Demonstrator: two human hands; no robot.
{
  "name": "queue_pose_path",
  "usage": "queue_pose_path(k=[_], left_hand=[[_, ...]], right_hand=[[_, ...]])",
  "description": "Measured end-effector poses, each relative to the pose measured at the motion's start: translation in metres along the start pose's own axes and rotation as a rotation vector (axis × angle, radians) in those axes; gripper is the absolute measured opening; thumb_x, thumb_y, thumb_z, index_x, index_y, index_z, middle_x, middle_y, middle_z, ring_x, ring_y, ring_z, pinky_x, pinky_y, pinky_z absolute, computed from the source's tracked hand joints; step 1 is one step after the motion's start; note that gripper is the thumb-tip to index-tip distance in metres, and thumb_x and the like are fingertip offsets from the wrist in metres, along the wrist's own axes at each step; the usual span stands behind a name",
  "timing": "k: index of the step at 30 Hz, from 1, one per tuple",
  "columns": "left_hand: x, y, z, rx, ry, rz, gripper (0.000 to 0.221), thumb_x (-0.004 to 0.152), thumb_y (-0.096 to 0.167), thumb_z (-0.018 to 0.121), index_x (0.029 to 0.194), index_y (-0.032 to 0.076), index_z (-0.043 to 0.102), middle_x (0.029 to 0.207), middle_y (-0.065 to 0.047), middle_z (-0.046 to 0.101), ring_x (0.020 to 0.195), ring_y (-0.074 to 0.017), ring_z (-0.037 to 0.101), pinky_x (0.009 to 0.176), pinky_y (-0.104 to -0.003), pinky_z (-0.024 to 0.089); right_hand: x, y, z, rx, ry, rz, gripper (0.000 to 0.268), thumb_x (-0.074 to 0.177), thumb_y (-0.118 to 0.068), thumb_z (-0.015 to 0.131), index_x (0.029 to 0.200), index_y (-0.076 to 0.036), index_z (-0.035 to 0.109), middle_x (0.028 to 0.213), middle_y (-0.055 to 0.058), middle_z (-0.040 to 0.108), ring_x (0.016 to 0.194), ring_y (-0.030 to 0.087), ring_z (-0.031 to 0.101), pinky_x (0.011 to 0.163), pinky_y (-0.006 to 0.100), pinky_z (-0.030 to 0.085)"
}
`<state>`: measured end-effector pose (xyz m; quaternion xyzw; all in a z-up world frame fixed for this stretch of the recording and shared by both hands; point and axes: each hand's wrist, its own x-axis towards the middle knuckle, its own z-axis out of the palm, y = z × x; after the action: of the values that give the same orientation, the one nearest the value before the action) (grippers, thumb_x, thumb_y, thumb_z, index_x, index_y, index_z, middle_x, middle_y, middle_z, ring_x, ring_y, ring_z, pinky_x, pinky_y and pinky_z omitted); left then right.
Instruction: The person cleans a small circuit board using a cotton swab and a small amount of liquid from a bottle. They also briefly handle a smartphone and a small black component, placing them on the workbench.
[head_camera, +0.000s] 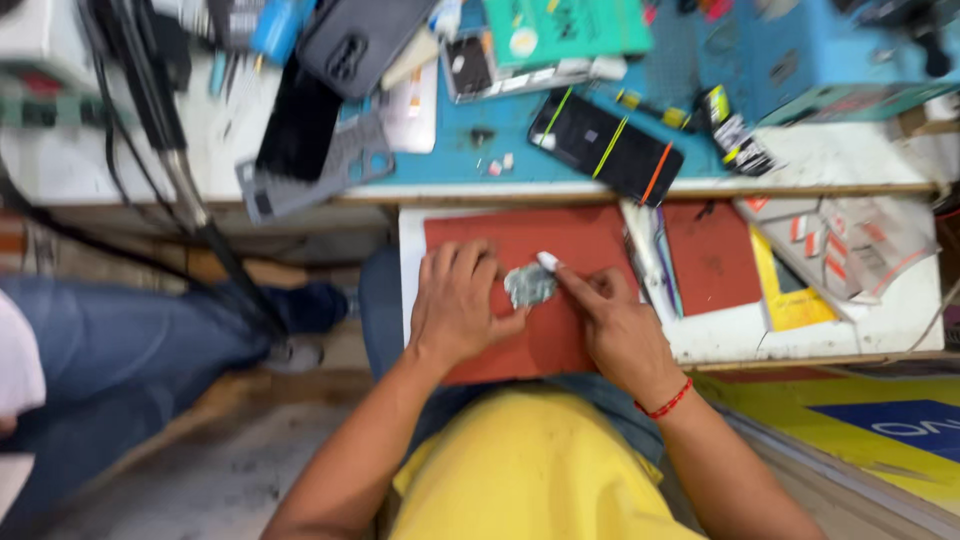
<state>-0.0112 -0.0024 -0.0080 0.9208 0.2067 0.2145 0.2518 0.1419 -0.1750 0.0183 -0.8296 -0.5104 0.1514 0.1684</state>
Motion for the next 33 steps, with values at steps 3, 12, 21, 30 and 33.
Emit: queue_pose_path(k=[3,12,21,30,33], left_hand=[[0.003,-0.004,0.001,-0.022,-0.009,-0.008,0.047,0.064,0.037,0.087,0.095,0.008,0.065,0.120,-0.009,0.060,0.112,-0.0309,0.053,0.097,-0.048,0.040],[0.001,-0.003,0.003,-0.016,0.004,0.004,0.048,0.065,0.039,0.089,0.094,0.009,0.065,0.122,-0.009,0.059,0.114,-0.0309,0.052,0.098,-0.047,0.040],[0.007,0.003,-0.003,0.000,0.016,0.002,0.053,0.059,0.037,0.088,0.096,0.006,0.067,0.120,-0.013,0.059,0.114,-0.0355,0.052,0.098,-0.050,0.039],[0.013,0.007,0.004,0.023,-0.037,-0.072,0.046,0.055,0.036,0.088,0.089,0.012,0.069,0.117,-0.006,0.061,0.110,-0.0308,0.053,0.096,-0.048,0.039],[0.009,0.006,0.005,0.027,-0.032,-0.060,0.048,0.057,0.038,0.089,0.091,0.011,0.069,0.113,-0.006,0.061,0.109,-0.0306,0.053,0.094,-0.049,0.039]], right_hand=[[0.003,-0.003,0.000,0.062,-0.140,-0.148,0.065,0.084,0.001,0.057,0.143,-0.026,0.059,0.104,0.014,0.063,0.075,0.037,0.067,0.065,0.047,0.054],[0.008,0.002,-0.004,0.083,-0.058,-0.071,0.057,0.088,0.003,0.056,0.139,-0.022,0.063,0.110,0.016,0.063,0.078,0.039,0.066,0.066,0.048,0.054],[0.001,0.004,0.004,0.103,0.041,-0.135,0.053,0.091,-0.002,0.053,0.139,-0.023,0.062,0.105,0.015,0.061,0.083,0.036,0.068,0.071,0.046,0.056],[0.009,0.000,-0.011,0.127,-0.152,-0.055,0.055,0.090,-0.008,0.054,0.142,-0.023,0.061,0.103,0.016,0.061,0.073,0.040,0.068,0.065,0.049,0.055],[0.005,-0.003,-0.007,0.134,-0.098,-0.012,0.053,0.092,-0.008,0.052,0.143,-0.022,0.060,0.107,0.016,0.061,0.073,0.039,0.068,0.064,0.049,0.055]])
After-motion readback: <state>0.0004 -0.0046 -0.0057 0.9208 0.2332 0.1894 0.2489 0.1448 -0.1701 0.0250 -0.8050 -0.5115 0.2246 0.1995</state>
